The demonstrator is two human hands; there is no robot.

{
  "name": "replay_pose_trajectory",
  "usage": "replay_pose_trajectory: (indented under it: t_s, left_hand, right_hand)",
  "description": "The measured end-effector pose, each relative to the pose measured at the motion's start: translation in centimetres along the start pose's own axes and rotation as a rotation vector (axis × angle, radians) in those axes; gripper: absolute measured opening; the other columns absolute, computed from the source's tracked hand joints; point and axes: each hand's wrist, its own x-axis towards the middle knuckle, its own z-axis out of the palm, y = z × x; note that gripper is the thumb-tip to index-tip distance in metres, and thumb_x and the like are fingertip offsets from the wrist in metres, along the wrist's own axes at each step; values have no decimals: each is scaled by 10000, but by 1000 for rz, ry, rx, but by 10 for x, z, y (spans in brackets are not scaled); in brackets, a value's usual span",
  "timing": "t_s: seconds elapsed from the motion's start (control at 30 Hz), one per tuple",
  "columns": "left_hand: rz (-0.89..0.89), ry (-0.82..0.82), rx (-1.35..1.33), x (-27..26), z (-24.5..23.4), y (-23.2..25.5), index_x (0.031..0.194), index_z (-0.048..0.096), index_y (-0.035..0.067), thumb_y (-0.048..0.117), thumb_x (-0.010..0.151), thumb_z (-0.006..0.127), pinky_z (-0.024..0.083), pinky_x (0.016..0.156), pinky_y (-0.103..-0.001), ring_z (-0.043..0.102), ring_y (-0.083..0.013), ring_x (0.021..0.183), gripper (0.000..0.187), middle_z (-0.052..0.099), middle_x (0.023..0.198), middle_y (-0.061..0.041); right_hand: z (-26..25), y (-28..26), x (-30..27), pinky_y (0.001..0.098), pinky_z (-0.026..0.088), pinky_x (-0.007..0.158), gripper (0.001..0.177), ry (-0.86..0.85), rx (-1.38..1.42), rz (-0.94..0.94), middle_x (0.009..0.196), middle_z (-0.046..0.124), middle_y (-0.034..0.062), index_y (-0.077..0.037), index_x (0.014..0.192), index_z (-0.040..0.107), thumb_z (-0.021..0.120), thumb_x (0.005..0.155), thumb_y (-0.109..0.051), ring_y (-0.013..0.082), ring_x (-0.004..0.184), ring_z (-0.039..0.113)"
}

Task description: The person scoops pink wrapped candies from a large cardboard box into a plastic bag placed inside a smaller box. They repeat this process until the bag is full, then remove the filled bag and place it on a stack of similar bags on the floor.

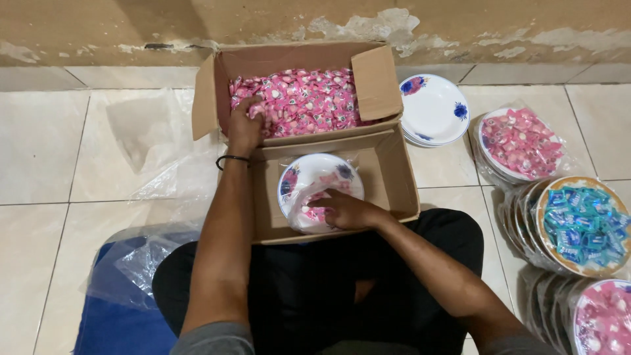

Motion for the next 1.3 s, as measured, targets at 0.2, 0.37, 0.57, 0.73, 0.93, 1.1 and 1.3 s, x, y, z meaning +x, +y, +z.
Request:
replay_pose_trajectory:
  t_s: [0.2,0.37,0.57,0.73,0.93,1.1,1.3]
  left_hand:
    - [237,-330,-110,-90,-20,43,1404,599,355,150,909,671,580,862,-393,732,-295,949,541,724,1092,-142]
    - [208,-896,-140,-132,23,11,1433,579,149,74,900,673,621,716,-362,745,-210,699,547,669,1099,-203]
    - [337,-1002,435,-147,26,37,1442,558,240,138,913,648,486,1034,-561,594,-488,1253,547,614,1352,-261]
    - [264,-1060,341,-141,-1,66,1471,552,240,225,915,696,468,1074,-564,555,-482,1301,575,578,1432,-240]
    - [325,-608,56,-67,-45,84,1413,611,139,176,976,650,522,995,-567,645,-467,1184,440,690,1251,-248]
    - [366,-282,327,47,-2,6,1337,652,211,216,930,672,588,884,-481,712,-356,1062,407,705,1152,-174]
    - [40,-415,541,87,40,-33,1564,384,213,396,863,735,481,1062,-595,558,-523,1267,805,448,1475,-259]
  right_hand:
    - [-14,57,-15,329,634,682,350,242,936,-139,1151,726,256,66,1196,689,498,911,-6,355,1009,749]
    - [-18,117,2,257,578,577,342,604,1050,22,1105,732,242,-2,1187,693,476,924,-34,318,936,765]
    - [-11,107,0,280,579,538,313,613,894,107,1061,717,246,-5,1167,712,505,933,-23,322,883,765]
    - [-16,96,-5,254,568,522,306,673,865,75,1025,726,225,-2,1141,721,502,928,-13,301,843,771]
    - [-67,73,25,276,557,553,268,784,756,-121,977,728,176,40,1168,707,564,946,-9,240,809,733]
    - [-119,74,89,374,574,803,324,1093,75,-306,974,711,87,-146,1078,772,610,846,12,287,947,729]
    - [-134,107,140,552,372,1177,769,653,-165,67,1452,482,247,-105,1515,456,698,801,-255,467,1388,463]
